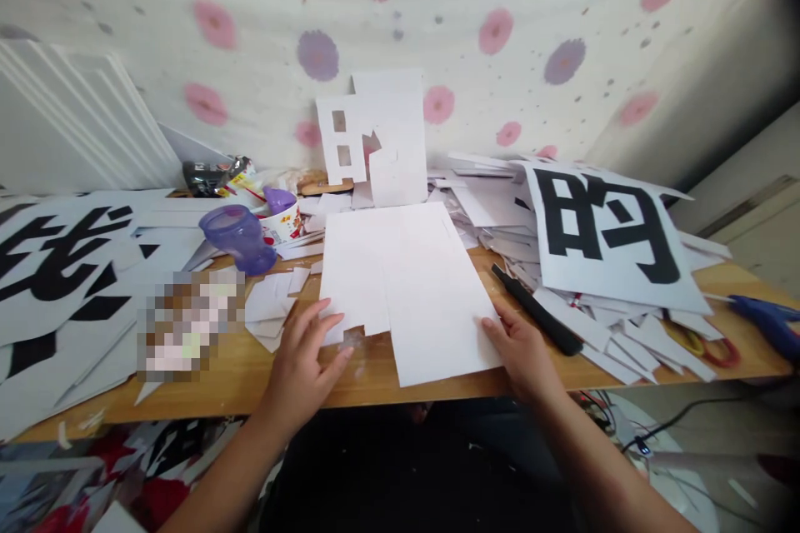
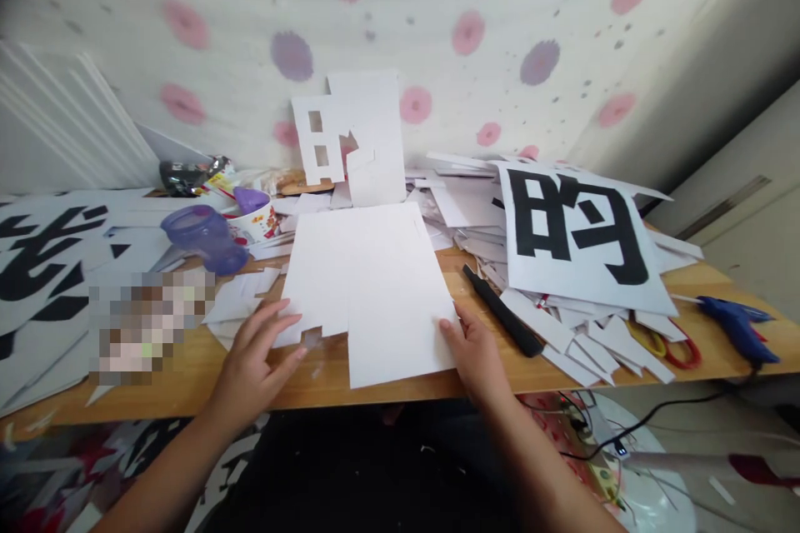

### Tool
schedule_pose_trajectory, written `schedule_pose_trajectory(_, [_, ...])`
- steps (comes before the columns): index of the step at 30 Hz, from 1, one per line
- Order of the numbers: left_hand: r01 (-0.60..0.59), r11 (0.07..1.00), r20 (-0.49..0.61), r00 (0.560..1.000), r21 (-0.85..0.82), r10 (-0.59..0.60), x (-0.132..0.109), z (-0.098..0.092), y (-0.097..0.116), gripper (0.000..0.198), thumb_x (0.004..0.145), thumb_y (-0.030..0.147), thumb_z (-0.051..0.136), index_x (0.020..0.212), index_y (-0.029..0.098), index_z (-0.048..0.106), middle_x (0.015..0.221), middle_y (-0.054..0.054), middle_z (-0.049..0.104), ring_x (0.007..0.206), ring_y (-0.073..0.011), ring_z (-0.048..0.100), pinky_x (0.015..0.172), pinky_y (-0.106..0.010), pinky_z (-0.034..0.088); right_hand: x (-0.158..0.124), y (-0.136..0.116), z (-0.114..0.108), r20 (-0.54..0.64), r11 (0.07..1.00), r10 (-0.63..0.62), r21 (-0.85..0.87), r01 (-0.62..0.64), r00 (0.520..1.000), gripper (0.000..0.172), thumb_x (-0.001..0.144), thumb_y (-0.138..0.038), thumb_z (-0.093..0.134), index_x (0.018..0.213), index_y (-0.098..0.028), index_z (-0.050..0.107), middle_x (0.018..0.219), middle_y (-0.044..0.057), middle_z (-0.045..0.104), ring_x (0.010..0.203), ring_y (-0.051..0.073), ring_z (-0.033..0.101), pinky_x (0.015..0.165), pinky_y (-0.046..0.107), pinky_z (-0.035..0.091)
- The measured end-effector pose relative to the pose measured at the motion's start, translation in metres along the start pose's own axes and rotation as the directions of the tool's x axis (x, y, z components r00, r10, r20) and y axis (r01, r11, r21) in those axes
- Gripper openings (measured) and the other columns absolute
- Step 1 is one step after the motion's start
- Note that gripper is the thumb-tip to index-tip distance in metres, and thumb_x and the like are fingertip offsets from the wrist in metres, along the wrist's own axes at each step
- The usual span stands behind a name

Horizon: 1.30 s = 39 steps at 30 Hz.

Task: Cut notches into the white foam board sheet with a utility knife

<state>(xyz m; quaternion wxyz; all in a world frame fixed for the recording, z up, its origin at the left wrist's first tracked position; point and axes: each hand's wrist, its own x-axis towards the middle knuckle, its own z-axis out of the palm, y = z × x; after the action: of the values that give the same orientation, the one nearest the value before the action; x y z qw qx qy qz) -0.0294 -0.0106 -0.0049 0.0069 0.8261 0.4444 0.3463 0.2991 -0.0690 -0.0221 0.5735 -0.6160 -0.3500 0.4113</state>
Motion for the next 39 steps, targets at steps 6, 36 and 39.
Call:
schedule_pose_trajectory(6, [0.034, 0.997, 0.007, 0.999, 0.073, -0.035, -0.010, 0.005, -0.011, 0.029, 0.088, 0.037, 0.061, 0.114, 0.024, 0.062, 0.133, -0.012, 0.055, 0.121, -0.0345, 0.055, 0.101, -0.053, 0.048, -0.003, -0.011, -0.005, 0.112, 0.890, -0.134, -0.422, 0.169, 0.985, 0.047, 0.080, -0.045, 0.064, 0.120, -0.020, 0.070, 0.106, 0.007, 0.076, 0.092, 0.029, 0.070, 0.077, 0.037, 0.054])
schedule_pose_trajectory(36, [-0.059, 0.985, 0.125, 0.991, 0.162, 0.039, -0.011, 0.010, 0.005, 0.023, 0.089, 0.012, 0.054, 0.108, 0.017, 0.067, 0.131, -0.015, 0.060, 0.121, -0.0314, 0.058, 0.098, -0.049, 0.055, 0.034, 0.005, -0.046, 0.371, -0.026, -0.613, -0.892, 0.451, 0.697, 0.037, 0.098, -0.033, 0.040, 0.110, -0.014, 0.069, 0.110, 0.018, 0.068, 0.095, 0.035, 0.065, 0.085, 0.050, 0.054])
schedule_pose_trajectory(39, [-0.068, 0.984, 0.118, 0.992, 0.167, 0.049, -0.010, 0.012, 0.004, 0.024, 0.091, 0.010, 0.049, 0.106, 0.017, 0.066, 0.129, -0.014, 0.061, 0.119, -0.0302, 0.059, 0.095, -0.048, 0.057, 0.011, 0.003, -0.038, 0.398, 0.107, -0.650, -0.795, 0.597, 0.647, 0.034, 0.097, -0.043, 0.049, 0.114, -0.019, 0.066, 0.112, 0.015, 0.067, 0.101, 0.032, 0.065, 0.087, 0.047, 0.055])
